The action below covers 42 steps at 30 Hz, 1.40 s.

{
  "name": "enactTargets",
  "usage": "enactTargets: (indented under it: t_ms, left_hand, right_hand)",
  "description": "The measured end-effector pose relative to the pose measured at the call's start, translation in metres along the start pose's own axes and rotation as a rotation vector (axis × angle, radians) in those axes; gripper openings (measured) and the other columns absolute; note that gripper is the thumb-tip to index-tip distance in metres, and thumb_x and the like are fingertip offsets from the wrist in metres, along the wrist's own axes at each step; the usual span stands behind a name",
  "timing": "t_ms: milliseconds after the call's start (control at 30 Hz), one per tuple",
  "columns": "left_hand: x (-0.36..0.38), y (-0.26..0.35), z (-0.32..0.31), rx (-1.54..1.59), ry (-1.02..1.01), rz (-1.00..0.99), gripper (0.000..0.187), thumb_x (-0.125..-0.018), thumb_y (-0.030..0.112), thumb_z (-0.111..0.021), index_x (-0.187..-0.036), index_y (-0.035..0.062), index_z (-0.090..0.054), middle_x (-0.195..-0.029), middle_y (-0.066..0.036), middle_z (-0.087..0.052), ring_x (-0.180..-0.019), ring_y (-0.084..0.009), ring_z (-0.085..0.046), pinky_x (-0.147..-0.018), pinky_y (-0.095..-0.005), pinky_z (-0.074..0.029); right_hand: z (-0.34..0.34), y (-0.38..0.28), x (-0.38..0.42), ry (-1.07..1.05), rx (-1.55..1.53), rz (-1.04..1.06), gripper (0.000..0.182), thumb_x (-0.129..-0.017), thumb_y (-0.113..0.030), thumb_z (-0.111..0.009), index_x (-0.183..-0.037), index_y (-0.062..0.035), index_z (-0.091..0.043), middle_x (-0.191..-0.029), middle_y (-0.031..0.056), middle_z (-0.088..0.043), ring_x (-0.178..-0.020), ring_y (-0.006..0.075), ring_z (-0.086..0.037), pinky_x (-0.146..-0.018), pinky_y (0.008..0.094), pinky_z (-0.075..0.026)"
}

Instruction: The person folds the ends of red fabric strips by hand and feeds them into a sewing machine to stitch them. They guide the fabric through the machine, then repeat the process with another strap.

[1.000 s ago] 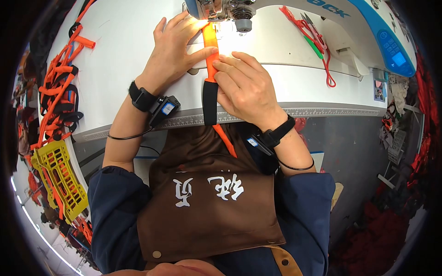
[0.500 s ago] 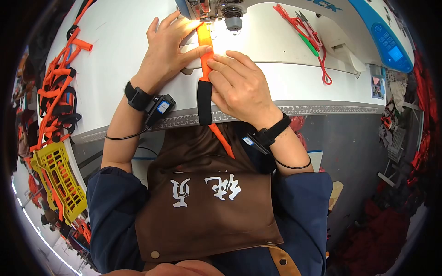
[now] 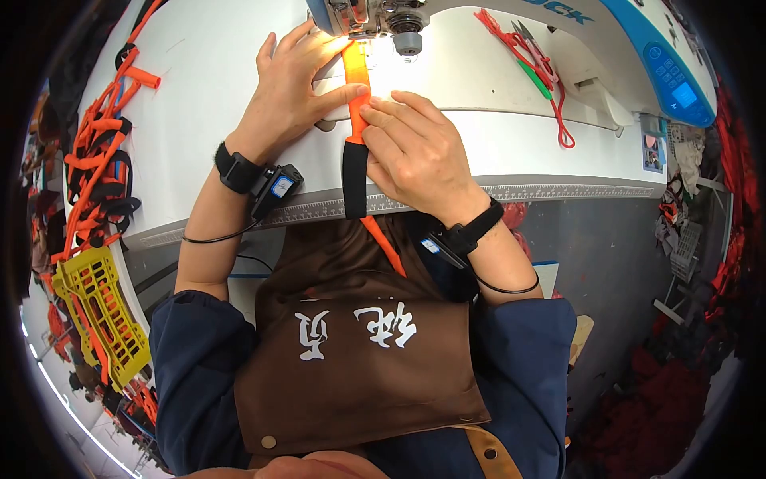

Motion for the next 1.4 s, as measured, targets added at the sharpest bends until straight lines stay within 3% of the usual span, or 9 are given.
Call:
enactTargets:
  t_ms: [533, 633, 733, 833, 933, 1033, 1133, 1233, 1400]
  left_hand:
    - [-0.006, -0.007, -0.005, -0.032, -0.018, 0.013, 0.07, -0.093, 0.06, -0.079, -0.139, 0.0075, -0.073, -0.135, -0.012, -0.073, -0.154, -0.0367, -0.043, -0.125, -0.0692, -0.014]
    - [-0.01, -0.008, -0.003, -0.05, 0.001, -0.001, 0.066, -0.093, 0.057, -0.08, -0.137, 0.0077, -0.074, -0.135, -0.012, -0.072, -0.151, -0.0356, -0.048, -0.125, -0.064, -0.019]
    - [-0.015, 0.0, 0.01, 0.093, -0.064, 0.067, 0.059, -0.094, 0.048, -0.08, -0.13, 0.0026, -0.07, -0.142, -0.022, -0.064, -0.15, -0.0468, -0.042, -0.119, -0.0758, -0.024]
    - [-0.006, -0.006, 0.002, 0.05, 0.18, -0.035, 0.061, -0.094, 0.054, -0.079, -0.135, 0.0082, -0.075, -0.136, -0.013, -0.072, -0.145, -0.0327, -0.054, -0.124, -0.0564, -0.026]
    - [0.003, -0.001, 0.007, -0.003, 0.127, -0.049, 0.057, -0.095, 0.051, -0.078, -0.134, 0.0082, -0.075, -0.137, -0.015, -0.071, -0.142, -0.0303, -0.057, -0.122, -0.0508, -0.031]
    - [0.002, -0.006, 0.0, -0.003, 0.113, -0.024, 0.053, -0.096, 0.049, -0.077, -0.135, 0.0143, -0.074, -0.143, -0.003, -0.071, -0.145, -0.0257, -0.054, -0.124, -0.0591, -0.023]
    - [0.001, -0.004, 0.001, -0.024, 0.116, -0.024, 0.053, -0.095, 0.049, -0.077, -0.136, 0.0148, -0.074, -0.143, -0.003, -0.071, -0.145, -0.0259, -0.054, -0.124, -0.0603, -0.023]
    - [-0.001, -0.004, 0.003, -0.086, 0.109, -0.029, 0.059, -0.097, 0.053, -0.076, -0.135, 0.0076, -0.075, -0.141, -0.018, -0.069, -0.144, -0.0299, -0.055, -0.124, -0.0573, -0.027]
    - [-0.006, -0.01, 0.001, -0.1, 0.119, -0.025, 0.057, -0.096, 0.052, -0.078, -0.131, 0.0063, -0.076, -0.142, -0.017, -0.068, -0.142, -0.0304, -0.057, -0.123, -0.0555, -0.029]
  right_hand:
    - [-0.002, 0.001, -0.001, 0.008, 0.028, -0.009, 0.026, -0.076, 0.0, -0.075, -0.102, 0.0023, -0.076, -0.115, 0.0142, -0.08, -0.113, 0.0274, -0.076, -0.099, 0.0435, -0.058]
    - [-0.002, 0.002, -0.002, 0.003, 0.026, -0.016, 0.027, -0.077, 0.0, -0.076, -0.104, 0.0022, -0.076, -0.117, 0.0133, -0.08, -0.113, 0.0268, -0.075, -0.095, 0.0415, -0.057]
    - [-0.004, 0.003, -0.003, 0.001, 0.03, -0.022, 0.028, -0.077, -0.001, -0.076, -0.105, 0.0015, -0.076, -0.119, 0.0121, -0.08, -0.113, 0.026, -0.075, -0.094, 0.0404, -0.056]
    - [-0.006, 0.004, -0.004, 0.008, 0.041, -0.04, 0.028, -0.078, -0.001, -0.077, -0.105, 0.0004, -0.076, -0.12, 0.011, -0.079, -0.113, 0.0254, -0.073, -0.095, 0.0404, -0.055]
    - [-0.006, 0.005, -0.004, 0.003, 0.046, -0.058, 0.027, -0.078, -0.001, -0.077, -0.105, -0.0007, -0.075, -0.121, 0.0099, -0.079, -0.114, 0.0249, -0.073, -0.096, 0.0407, -0.055]
    - [-0.008, 0.007, -0.006, 0.002, 0.05, -0.064, 0.026, -0.078, -0.001, -0.077, -0.104, -0.0014, -0.074, -0.121, 0.0089, -0.079, -0.115, 0.0246, -0.072, -0.097, 0.0411, -0.054]
    - [-0.008, 0.008, -0.007, -0.005, 0.056, -0.073, 0.026, -0.078, -0.001, -0.078, -0.104, -0.0017, -0.074, -0.121, 0.0082, -0.078, -0.115, 0.0243, -0.072, -0.098, 0.0413, -0.053]
    - [-0.007, 0.01, -0.011, -0.019, 0.061, -0.073, 0.027, -0.078, -0.002, -0.078, -0.105, -0.0019, -0.074, -0.121, 0.0079, -0.078, -0.115, 0.0242, -0.071, -0.099, 0.0412, -0.053]
    - [-0.007, 0.011, -0.016, -0.033, 0.072, -0.064, 0.027, -0.078, -0.002, -0.079, -0.105, -0.0026, -0.075, -0.117, 0.007, -0.078, -0.113, 0.0238, -0.07, -0.099, 0.0411, -0.053]
Point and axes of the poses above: each hand's wrist, its own x-axis away from the middle knuckle, its own z-axis out of the back of the hand, y = z × x, the point moved 1 cm from there along -x, towards the middle knuckle
